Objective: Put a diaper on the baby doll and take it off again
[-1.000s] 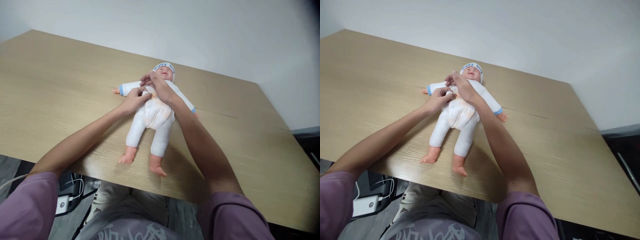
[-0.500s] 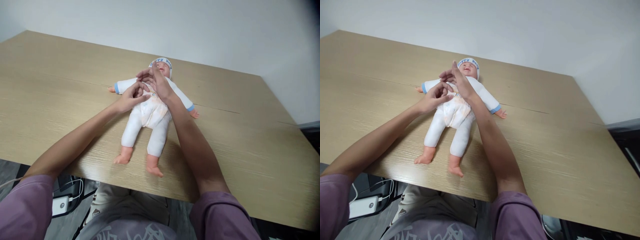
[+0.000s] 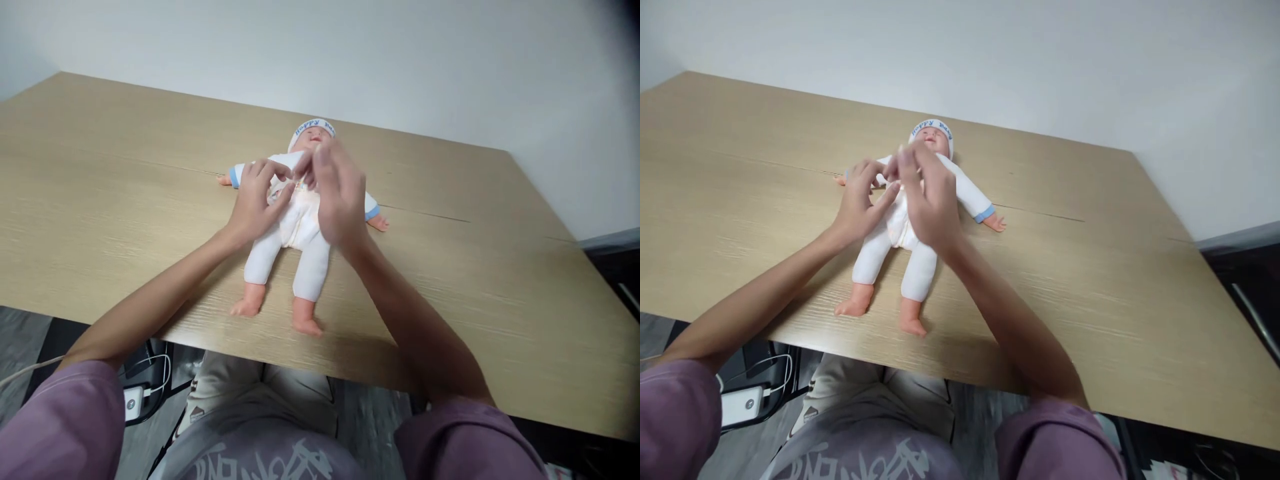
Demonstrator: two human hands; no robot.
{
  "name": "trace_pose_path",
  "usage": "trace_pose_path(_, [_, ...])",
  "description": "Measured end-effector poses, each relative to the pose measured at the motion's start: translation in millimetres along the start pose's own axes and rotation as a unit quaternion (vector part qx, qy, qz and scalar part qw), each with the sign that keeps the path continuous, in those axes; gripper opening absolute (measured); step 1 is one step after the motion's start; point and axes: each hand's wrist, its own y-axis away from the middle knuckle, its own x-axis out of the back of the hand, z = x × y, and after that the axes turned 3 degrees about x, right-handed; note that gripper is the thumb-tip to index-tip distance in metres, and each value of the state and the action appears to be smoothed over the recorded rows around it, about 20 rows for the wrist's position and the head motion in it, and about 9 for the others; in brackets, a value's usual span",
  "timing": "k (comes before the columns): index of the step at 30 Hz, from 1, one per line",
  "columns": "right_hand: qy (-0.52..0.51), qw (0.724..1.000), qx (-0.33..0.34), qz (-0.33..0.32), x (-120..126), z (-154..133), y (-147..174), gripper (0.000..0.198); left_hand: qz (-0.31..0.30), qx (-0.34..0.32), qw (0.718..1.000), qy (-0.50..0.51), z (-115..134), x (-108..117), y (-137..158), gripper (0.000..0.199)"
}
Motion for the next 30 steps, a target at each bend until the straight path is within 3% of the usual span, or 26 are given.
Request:
trace_pose_path(2, [0.053,0.995,0.072,-0.053,12,-24,36,0.036,-0.023,-0.008,1.0,0.018,18,6,16,0.026])
trace_pose_path(4, [0.089,0.98,0.087,-0.154,22,-38,70,0.029,-0.106,0.0,0.994,0.024,33,14,34,0.023])
trace_pose_path(6, [0.105,0.963,0.046,-0.243,29,-40,98,0.025,-0.188,0.01,0.982,-0.029,43,24,51,0.024])
trace_pose_path(8, [0.107,0.955,-0.006,-0.276,35,-31,115,0.019,-0.223,0.032,0.97,-0.093,46,33,64,0.024])
trace_pose_path(12, [0.108,0.966,-0.091,-0.218,41,-6,122,0.011,-0.224,0.099,0.965,-0.092,35,40,72,0.021])
trace_pose_path(16, [0.15,0.965,-0.148,-0.159,30,3,118,0.013,-0.204,0.147,0.964,-0.092,28,31,63,0.033])
trace_pose_path(25, [0.21,0.959,-0.123,-0.145,14,3,121,0.007,-0.189,0.103,0.971,-0.1,22,20,61,0.026])
trace_pose_path(30, [0.191,0.967,-0.108,-0.133,15,-1,126,0.011,-0.173,0.097,0.98,-0.023,22,25,62,0.02])
